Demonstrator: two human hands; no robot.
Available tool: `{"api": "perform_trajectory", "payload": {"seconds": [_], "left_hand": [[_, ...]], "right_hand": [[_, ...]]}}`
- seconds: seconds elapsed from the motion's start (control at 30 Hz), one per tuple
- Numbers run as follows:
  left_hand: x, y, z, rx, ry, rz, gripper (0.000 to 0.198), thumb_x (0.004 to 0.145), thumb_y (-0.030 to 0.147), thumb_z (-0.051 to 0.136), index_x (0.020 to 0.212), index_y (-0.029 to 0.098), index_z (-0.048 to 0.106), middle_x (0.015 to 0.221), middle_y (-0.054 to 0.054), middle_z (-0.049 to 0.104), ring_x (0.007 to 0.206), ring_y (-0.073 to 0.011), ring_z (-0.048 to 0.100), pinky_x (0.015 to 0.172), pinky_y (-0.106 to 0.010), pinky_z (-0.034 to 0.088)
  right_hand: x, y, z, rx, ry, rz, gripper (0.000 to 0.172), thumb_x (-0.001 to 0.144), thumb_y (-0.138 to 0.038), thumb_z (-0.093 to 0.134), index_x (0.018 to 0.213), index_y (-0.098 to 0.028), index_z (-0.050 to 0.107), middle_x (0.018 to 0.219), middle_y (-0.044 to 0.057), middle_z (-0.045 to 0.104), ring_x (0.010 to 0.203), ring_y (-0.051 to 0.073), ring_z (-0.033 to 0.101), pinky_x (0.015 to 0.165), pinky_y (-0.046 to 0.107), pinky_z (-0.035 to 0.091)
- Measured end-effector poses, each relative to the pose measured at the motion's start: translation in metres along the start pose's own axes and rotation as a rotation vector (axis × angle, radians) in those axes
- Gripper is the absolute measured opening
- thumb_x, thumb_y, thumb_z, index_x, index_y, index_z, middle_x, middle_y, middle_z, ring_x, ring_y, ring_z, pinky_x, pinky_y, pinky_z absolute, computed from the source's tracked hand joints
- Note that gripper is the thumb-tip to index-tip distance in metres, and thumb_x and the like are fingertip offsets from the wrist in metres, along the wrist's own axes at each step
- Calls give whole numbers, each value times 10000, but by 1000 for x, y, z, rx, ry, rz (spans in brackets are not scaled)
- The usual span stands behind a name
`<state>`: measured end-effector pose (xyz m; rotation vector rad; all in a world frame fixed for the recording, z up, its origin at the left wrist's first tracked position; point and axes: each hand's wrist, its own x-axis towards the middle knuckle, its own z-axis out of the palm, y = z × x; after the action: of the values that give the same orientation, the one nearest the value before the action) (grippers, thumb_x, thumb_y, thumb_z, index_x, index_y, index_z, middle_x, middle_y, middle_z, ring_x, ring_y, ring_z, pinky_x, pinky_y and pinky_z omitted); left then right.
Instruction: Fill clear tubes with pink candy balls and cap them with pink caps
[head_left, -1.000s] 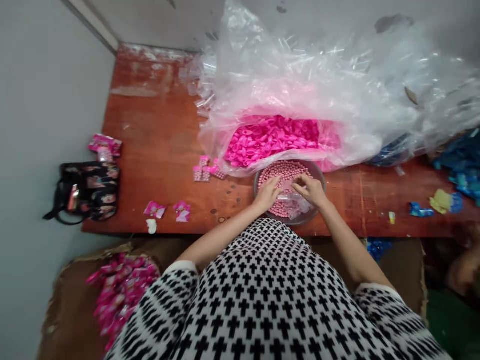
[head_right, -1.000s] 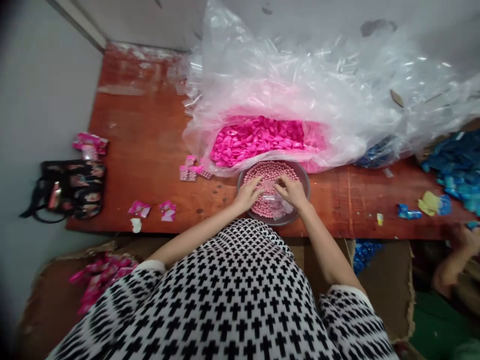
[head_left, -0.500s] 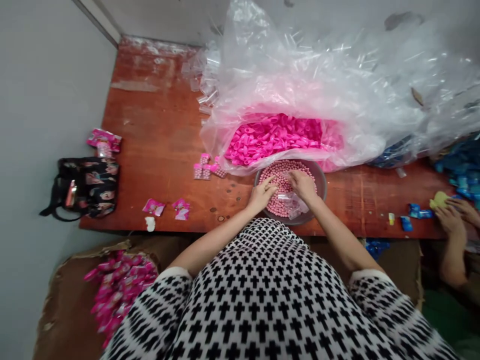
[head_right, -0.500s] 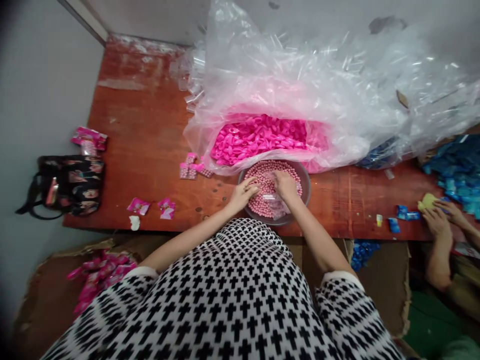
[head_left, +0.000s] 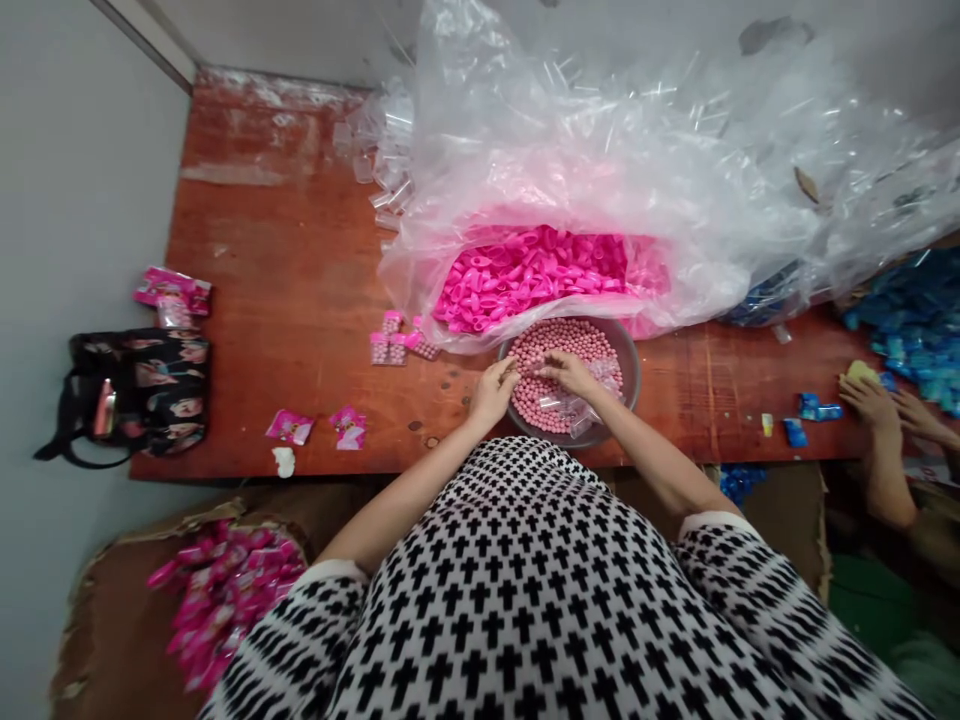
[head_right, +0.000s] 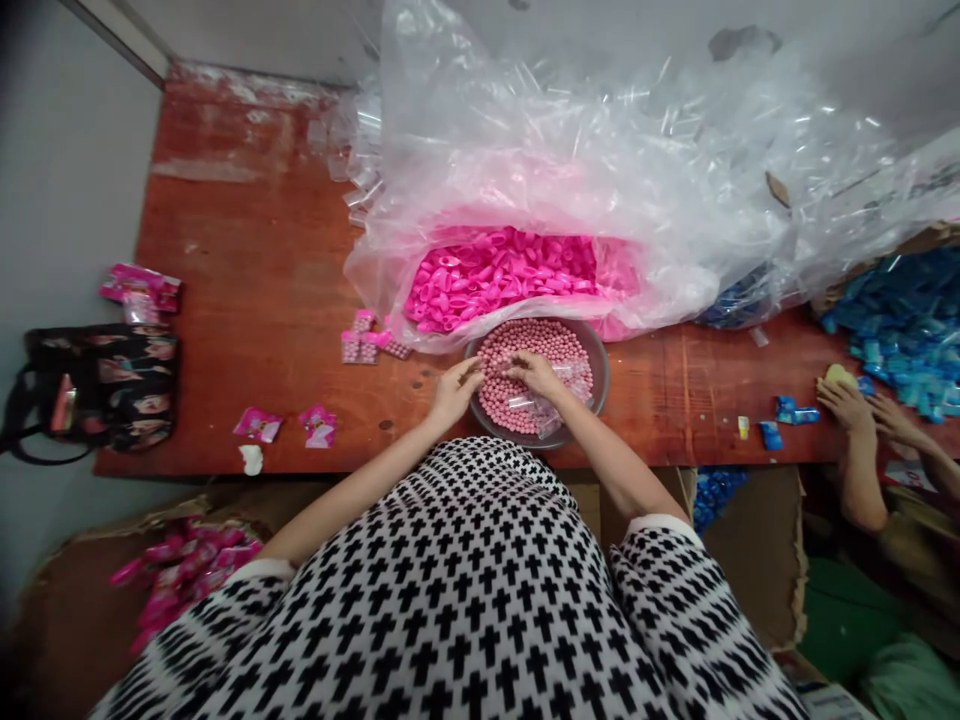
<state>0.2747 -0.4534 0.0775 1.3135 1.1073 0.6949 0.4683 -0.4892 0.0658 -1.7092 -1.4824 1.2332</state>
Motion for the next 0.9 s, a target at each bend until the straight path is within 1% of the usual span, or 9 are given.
{"api": "perform_trajectory", "payload": {"seconds": [0.1,0.2,0.27,0.37,0.47,0.53,0.67,0.77,0.9], "left_hand": [[3,7,10,-8,-64,0,318,736,189,658,1053,184,681,1065,-87,688,922,-224,643,905,-391,478],[5,12,16,-39,-65,-7,249,755,217,645,995,178,701,1018,-77,698,932,-228,637,907,-395,474],[6,13,18,-75,-48,-15,226,753,253,653,958,177,712,1001,-75,695,937,-226,630,903,-393,477],[7,13,16,-169,-102,-43,267,713,322,691,932,171,717,1007,-79,675,900,-214,628,822,-370,518],[9,18,13,-235,-206,-42,320,692,383,698,930,170,717,998,-72,661,822,-193,630,720,-347,542],[10,23,11,-186,-230,28,294,699,376,694,913,177,725,962,-67,669,832,-190,625,765,-350,528],[13,29,7,-54,-247,156,233,681,305,715,881,189,738,897,-60,697,876,-207,620,890,-362,464],[15,28,5,-64,-251,108,253,676,301,710,902,189,738,923,-63,712,878,-221,631,880,-365,463],[21,26,2,-95,-263,56,249,691,329,684,895,198,741,938,-54,723,886,-221,639,874,-360,470]], "right_hand": [[-10,-8,-1,290,46,0,289,720,-357,623,930,-162,592,850,2,624,772,140,572,741,288,470],[-18,-15,1,327,96,21,311,700,-385,649,910,-162,599,834,6,618,768,144,574,736,300,484],[-24,-21,-2,289,135,21,359,702,-392,658,978,-171,591,858,14,620,794,154,589,740,312,498],[-32,-32,-15,151,139,-71,506,749,-368,641,1207,-201,507,1059,64,620,891,169,614,787,333,509],[-35,-45,-30,-103,65,-243,425,833,-324,570,1240,-217,516,1179,85,608,1036,189,592,895,366,475],[-34,-52,-38,-248,5,-314,358,866,-303,531,1215,-226,549,1182,76,623,1099,193,569,950,382,444],[-30,-58,-40,-369,-57,-348,356,889,-291,505,1235,-217,537,1179,71,634,1082,186,588,936,359,456],[-31,-55,-35,-390,-30,-364,362,879,-307,529,1222,-188,539,1119,81,656,993,183,627,867,331,490],[-33,-48,-26,-403,79,-351,377,874,-311,537,1227,-180,524,1126,96,648,960,179,637,838,323,502]]}}
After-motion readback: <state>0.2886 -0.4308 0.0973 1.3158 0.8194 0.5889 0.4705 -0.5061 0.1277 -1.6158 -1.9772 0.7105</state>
